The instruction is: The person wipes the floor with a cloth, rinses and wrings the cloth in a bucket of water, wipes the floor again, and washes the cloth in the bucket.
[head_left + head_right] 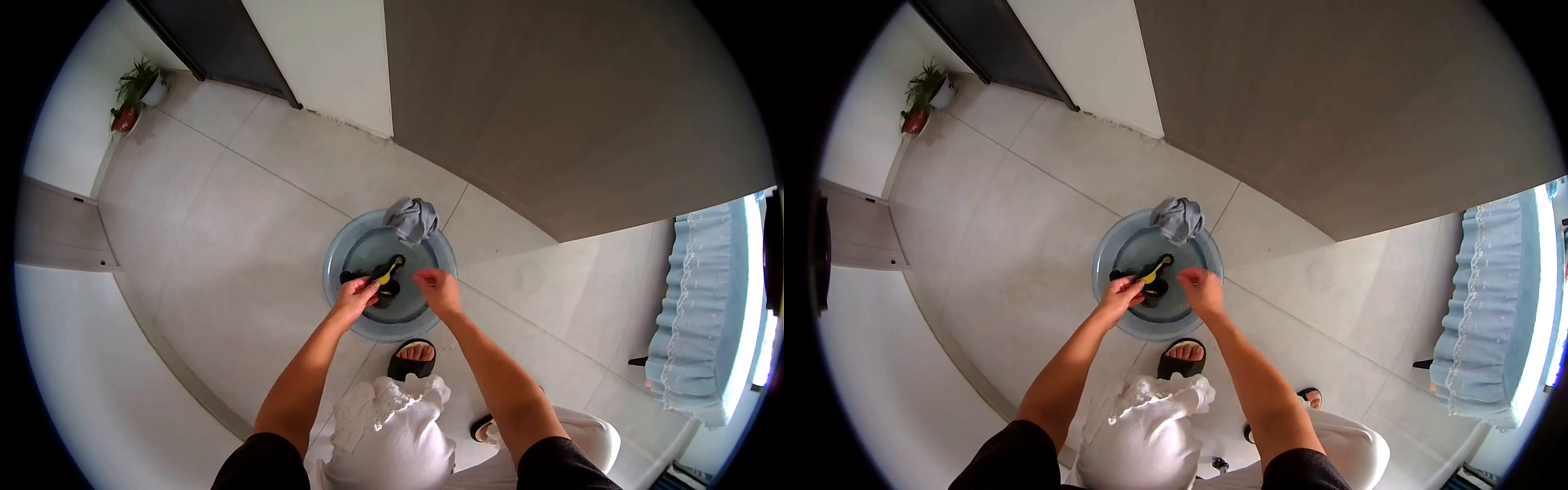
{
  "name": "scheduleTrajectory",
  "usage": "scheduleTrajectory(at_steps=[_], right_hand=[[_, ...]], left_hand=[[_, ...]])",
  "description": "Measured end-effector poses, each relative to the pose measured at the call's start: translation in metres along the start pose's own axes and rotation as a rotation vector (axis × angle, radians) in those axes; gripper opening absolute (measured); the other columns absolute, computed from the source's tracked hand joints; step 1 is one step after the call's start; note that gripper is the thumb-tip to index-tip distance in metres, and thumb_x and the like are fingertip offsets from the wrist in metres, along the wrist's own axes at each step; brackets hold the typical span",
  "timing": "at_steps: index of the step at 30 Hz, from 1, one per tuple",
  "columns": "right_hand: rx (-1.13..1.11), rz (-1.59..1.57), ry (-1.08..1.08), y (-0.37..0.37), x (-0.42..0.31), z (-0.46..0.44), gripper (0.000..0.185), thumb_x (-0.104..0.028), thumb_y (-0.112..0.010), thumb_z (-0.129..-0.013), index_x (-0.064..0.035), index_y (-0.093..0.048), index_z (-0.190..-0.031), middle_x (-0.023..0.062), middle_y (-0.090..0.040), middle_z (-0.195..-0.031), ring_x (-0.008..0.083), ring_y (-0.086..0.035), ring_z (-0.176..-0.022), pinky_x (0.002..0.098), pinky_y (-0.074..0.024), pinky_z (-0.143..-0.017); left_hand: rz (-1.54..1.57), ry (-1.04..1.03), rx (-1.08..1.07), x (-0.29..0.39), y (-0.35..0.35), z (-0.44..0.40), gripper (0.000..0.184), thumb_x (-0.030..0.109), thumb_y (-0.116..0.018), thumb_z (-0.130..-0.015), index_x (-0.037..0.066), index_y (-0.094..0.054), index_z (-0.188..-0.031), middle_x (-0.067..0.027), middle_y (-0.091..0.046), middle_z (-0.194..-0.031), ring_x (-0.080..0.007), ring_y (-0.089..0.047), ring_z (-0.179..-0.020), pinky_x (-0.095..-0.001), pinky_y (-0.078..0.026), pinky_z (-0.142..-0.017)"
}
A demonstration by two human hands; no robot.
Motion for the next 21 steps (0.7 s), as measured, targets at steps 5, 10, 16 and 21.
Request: scheduleTrajectory(at_steps=[5, 10, 16, 21], right_hand=[[-0.169, -0.133, 0.089, -0.037, -0.021, 0.003, 0.019, -0.013, -0.072, -0.075, 0.0004, -0.069, -0.089, 0.0142, -0.069, -0.079, 0.023, -0.068, -0.074, 0.0311, -0.0519, -0.068], [-0.085, 0.073, 0.071, -0.013, -0.036, 0.0, 0.016, -0.011, -0.071, -0.072, -0.001, -0.07, -0.085, 0.0157, -0.068, -0.076, 0.0283, -0.067, -0.072, 0.0343, -0.0521, -0.066], [0.099, 0.317, 0.104, 0.025, -0.026, -0.006, 0.011, -0.009, -0.066, -0.073, -0.0017, -0.068, -0.081, 0.0167, -0.066, -0.079, 0.0348, -0.064, -0.074, 0.0407, -0.0515, -0.066], [0.106, 0.578, 0.118, 0.049, -0.026, -0.008, 0.013, -0.008, -0.064, -0.074, -0.0041, -0.066, -0.086, 0.0139, -0.064, -0.088, 0.0364, -0.063, -0.08, 0.0437, -0.0516, -0.068]], left_hand=[[-0.051, -0.001, -0.095, 0.019, -0.014, 0.018, 0.026, 0.028, -0.065, -0.09, 0.009, -0.061, -0.107, 0.0031, -0.063, -0.093, -0.006, -0.059, -0.086, -0.0216, -0.047, -0.073], [-0.167, -0.018, -0.024, 0.023, 0.001, 0.017, 0.03, 0.037, -0.062, -0.09, 0.01, -0.061, -0.102, 0.0028, -0.062, -0.096, -0.0053, -0.057, -0.085, -0.0222, -0.045, -0.069], [-0.084, -0.14, 0.276, 0.04, 0.033, 0.028, 0.039, 0.043, -0.054, -0.093, 0.009, -0.058, -0.114, 0.0003, -0.061, -0.099, -0.0084, -0.056, -0.082, -0.023, -0.045, -0.071], [0.266, -0.134, 0.426, 0.049, 0.046, 0.045, 0.048, 0.048, -0.045, -0.097, 0.004, -0.056, -0.111, -0.0025, -0.059, -0.101, -0.0082, -0.053, -0.085, -0.0224, -0.042, -0.073]])
Point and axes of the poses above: each hand's wrist, its own z-axis away from the middle knuckle, its own y-axis out of the back of the hand, x = y × z, the point moved 10 cm from there along -z, towards the middle knuckle
